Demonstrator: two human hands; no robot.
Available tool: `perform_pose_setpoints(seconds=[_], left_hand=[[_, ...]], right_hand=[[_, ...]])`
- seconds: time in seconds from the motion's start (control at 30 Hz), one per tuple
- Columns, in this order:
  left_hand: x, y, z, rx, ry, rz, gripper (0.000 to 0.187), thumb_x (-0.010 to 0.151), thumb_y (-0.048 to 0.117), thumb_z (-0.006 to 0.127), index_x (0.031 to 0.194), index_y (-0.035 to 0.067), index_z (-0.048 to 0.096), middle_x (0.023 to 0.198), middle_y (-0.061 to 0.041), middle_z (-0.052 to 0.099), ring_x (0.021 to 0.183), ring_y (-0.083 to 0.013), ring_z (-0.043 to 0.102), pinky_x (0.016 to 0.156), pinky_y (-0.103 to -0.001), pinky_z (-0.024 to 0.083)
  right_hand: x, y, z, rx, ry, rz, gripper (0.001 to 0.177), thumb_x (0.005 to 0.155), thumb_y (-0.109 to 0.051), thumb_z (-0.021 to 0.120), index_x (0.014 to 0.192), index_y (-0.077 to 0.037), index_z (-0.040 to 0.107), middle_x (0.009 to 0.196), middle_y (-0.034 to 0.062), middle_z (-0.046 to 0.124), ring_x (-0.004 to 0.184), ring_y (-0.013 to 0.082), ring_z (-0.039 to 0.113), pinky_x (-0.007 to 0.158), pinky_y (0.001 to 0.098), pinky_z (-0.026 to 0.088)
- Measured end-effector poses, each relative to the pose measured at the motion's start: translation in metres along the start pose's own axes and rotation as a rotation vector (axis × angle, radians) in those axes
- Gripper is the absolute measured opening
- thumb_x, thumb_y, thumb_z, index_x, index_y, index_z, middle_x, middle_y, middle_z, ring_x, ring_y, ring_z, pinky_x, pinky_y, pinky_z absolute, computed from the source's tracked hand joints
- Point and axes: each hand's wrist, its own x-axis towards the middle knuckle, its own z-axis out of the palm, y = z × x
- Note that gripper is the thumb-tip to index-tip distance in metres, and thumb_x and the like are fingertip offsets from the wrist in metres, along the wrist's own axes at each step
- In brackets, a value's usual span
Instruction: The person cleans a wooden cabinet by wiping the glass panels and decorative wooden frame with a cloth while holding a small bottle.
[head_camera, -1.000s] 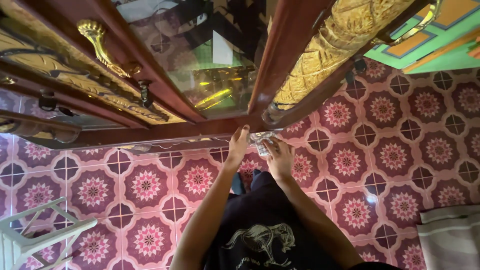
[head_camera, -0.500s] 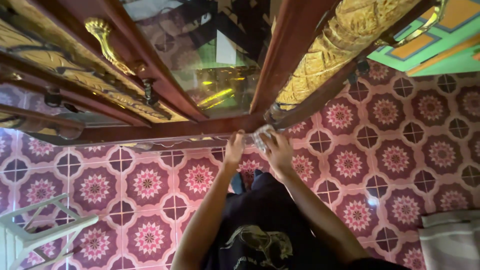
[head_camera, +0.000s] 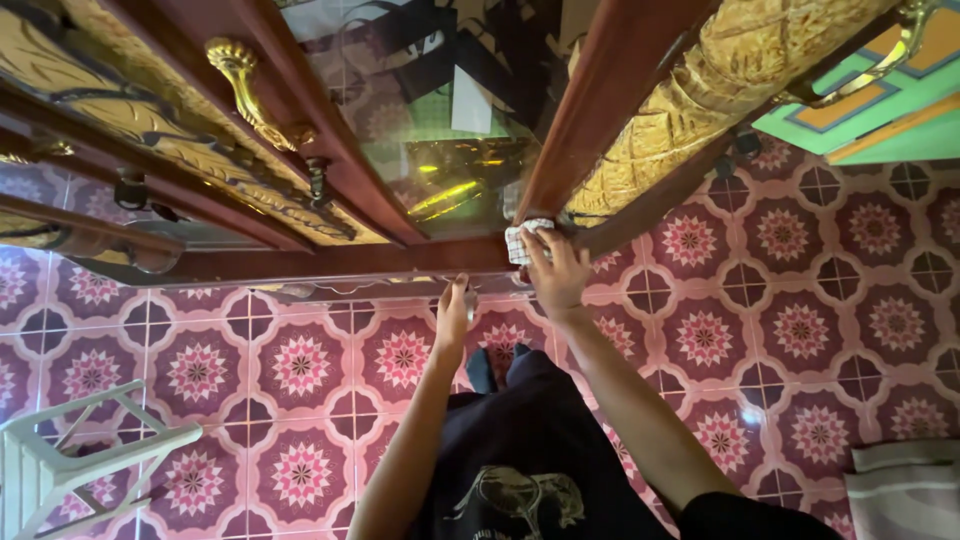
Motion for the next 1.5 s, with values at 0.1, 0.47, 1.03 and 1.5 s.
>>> perform_pose_setpoints(seconds=[0.1,0.47,1.03,1.5], left_hand=[[0.006,-0.010,-0.008,0.055,0.051,0.014,0.028,0.104,0.039,0.055,0.097,0.012,0.063,0.070,0.005,0.046,0.062,-0.0060,0.045,0.054,-0.024,0.038],[0.004,-0.017,-0.018,0.009,0.011,0.050,0.029,0.104,0.037,0.055,0.095,0.010,0.061,0.070,0.002,0.051,0.059,-0.0092,0.048,0.052,-0.027,0.039],[0.008,-0.017,-0.024,0.132,0.077,0.098,0.040,0.101,0.044,0.056,0.105,0.007,0.068,0.077,0.003,0.055,0.068,-0.0078,0.049,0.061,-0.026,0.040],[-0.010,-0.014,-0.024,0.061,0.048,0.037,0.043,0.103,0.044,0.055,0.105,0.002,0.066,0.079,-0.004,0.057,0.068,-0.0140,0.052,0.063,-0.030,0.042]], right_hand=[[-0.020,0.004,0.022,-0.041,-0.038,-0.015,0.035,0.093,-0.016,0.074,0.128,-0.024,0.074,0.115,-0.0025,0.066,0.086,0.0133,0.061,0.072,0.0368,0.037],[-0.019,0.008,0.010,0.105,-0.120,0.030,0.058,0.076,-0.013,0.083,0.132,-0.022,0.070,0.119,0.0003,0.063,0.106,0.0201,0.060,0.083,0.0410,0.039],[-0.042,0.018,0.039,0.003,-0.222,-0.113,0.029,0.097,-0.014,0.064,0.125,-0.018,0.071,0.113,-0.0005,0.062,0.094,0.0165,0.064,0.082,0.0387,0.044],[-0.015,0.016,0.014,0.000,-0.131,-0.149,0.034,0.095,-0.012,0.065,0.127,-0.020,0.073,0.116,-0.0017,0.061,0.098,0.0174,0.062,0.084,0.0386,0.043]])
